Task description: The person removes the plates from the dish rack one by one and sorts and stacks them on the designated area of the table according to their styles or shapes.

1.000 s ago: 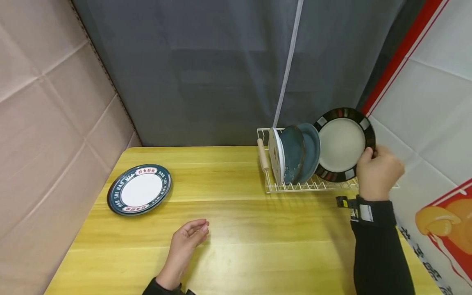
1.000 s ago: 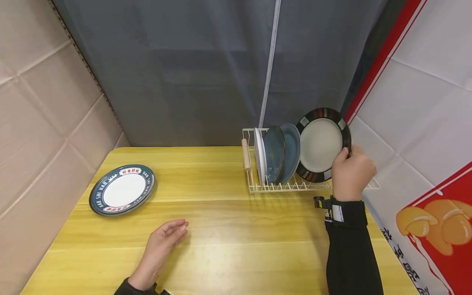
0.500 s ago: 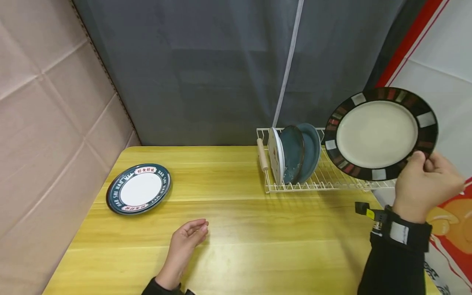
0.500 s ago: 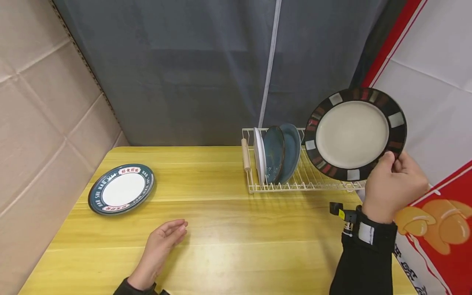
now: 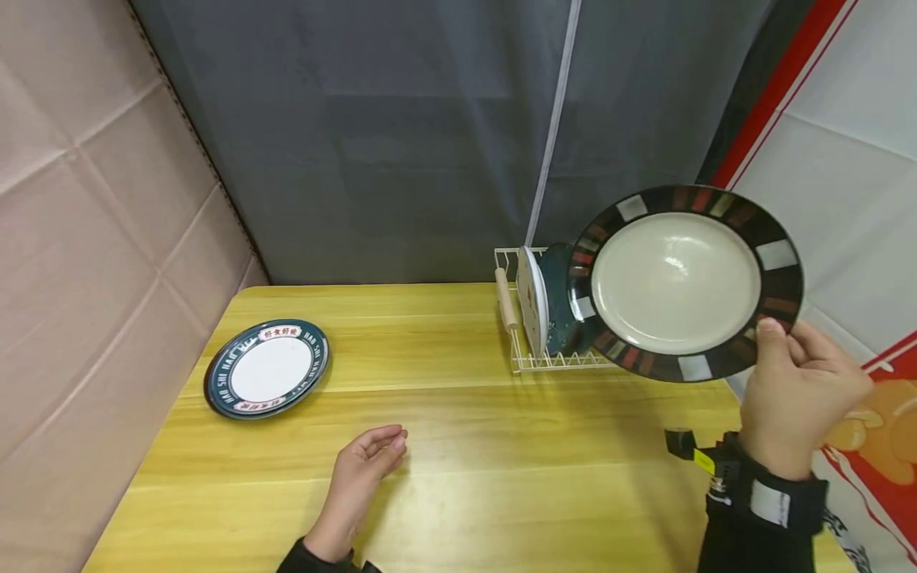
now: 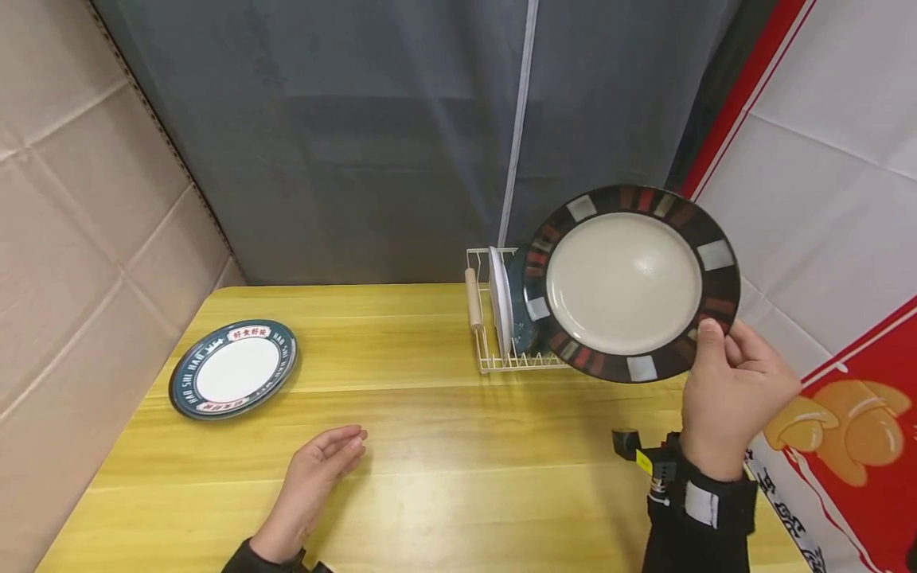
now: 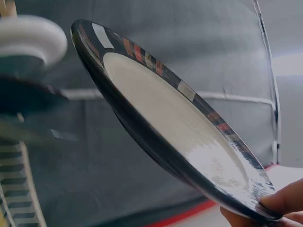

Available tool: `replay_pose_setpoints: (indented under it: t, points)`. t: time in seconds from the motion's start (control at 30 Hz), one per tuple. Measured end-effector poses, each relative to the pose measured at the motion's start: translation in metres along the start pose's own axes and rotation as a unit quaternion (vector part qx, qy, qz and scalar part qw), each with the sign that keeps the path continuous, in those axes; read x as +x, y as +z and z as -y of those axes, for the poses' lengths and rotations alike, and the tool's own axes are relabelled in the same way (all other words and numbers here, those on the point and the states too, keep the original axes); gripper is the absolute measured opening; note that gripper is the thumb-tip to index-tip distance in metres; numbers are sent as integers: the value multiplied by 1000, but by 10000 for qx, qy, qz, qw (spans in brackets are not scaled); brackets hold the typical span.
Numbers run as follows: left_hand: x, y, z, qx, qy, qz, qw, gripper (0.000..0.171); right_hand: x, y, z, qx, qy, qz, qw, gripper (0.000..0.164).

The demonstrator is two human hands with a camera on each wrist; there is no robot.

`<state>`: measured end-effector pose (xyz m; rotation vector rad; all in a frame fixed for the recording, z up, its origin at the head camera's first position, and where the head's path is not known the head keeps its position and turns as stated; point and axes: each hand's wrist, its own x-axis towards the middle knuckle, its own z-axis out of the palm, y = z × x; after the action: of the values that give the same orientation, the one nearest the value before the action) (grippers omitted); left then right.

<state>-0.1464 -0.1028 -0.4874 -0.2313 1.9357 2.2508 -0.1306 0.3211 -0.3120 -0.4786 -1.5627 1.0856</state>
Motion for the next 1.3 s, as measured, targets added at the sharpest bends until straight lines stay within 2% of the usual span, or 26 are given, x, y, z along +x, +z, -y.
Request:
replay_pose_setpoints:
  t: [0.2, 0.3, 0.37, 0.47, 0.53, 0.73, 0.9, 1.03, 1.1, 1.3]
  points:
    - [-2, 1, 0, -14, 27, 67, 10000, 38, -34, 9, -16, 63, 119, 968, 9952, 15]
    - [-3, 4, -2, -111, 58, 161, 9998, 38, -55, 14, -26, 107, 406, 1404, 9892, 15]
    - [-4, 6, -4, -160, 69, 269, 9995, 40, -69, 18, -32, 379, 733, 1657, 9827, 16]
    - [-5, 10, -5, -167, 113, 430, 9989, 44, -88, 20, -39, 791, 1279, 2107, 9659, 19]
    - [-5, 12, -6, -218, 147, 522, 9983, 46, -99, 22, -42, 1072, 1716, 2428, 9487, 22]
    - [-5, 19, -4, -343, 184, 697, 9968, 46, -130, 24, -51, 775, 2441, 3297, 9087, 24]
    - [-7, 23, -2, -374, 128, 598, 9974, 44, -147, 27, -58, 990, 2953, 3518, 8828, 25]
    - [-9, 25, 0, -353, 60, 616, 9975, 44, -156, 28, -60, 1171, 3247, 3542, 8691, 26]
    - [-10, 26, 2, -389, 45, 673, 9970, 45, -159, 29, -60, 1244, 3337, 3541, 8647, 27]
    - [-10, 26, 5, -508, -39, 703, 9962, 46, -165, 31, -65, 1075, 3439, 3554, 8625, 26]
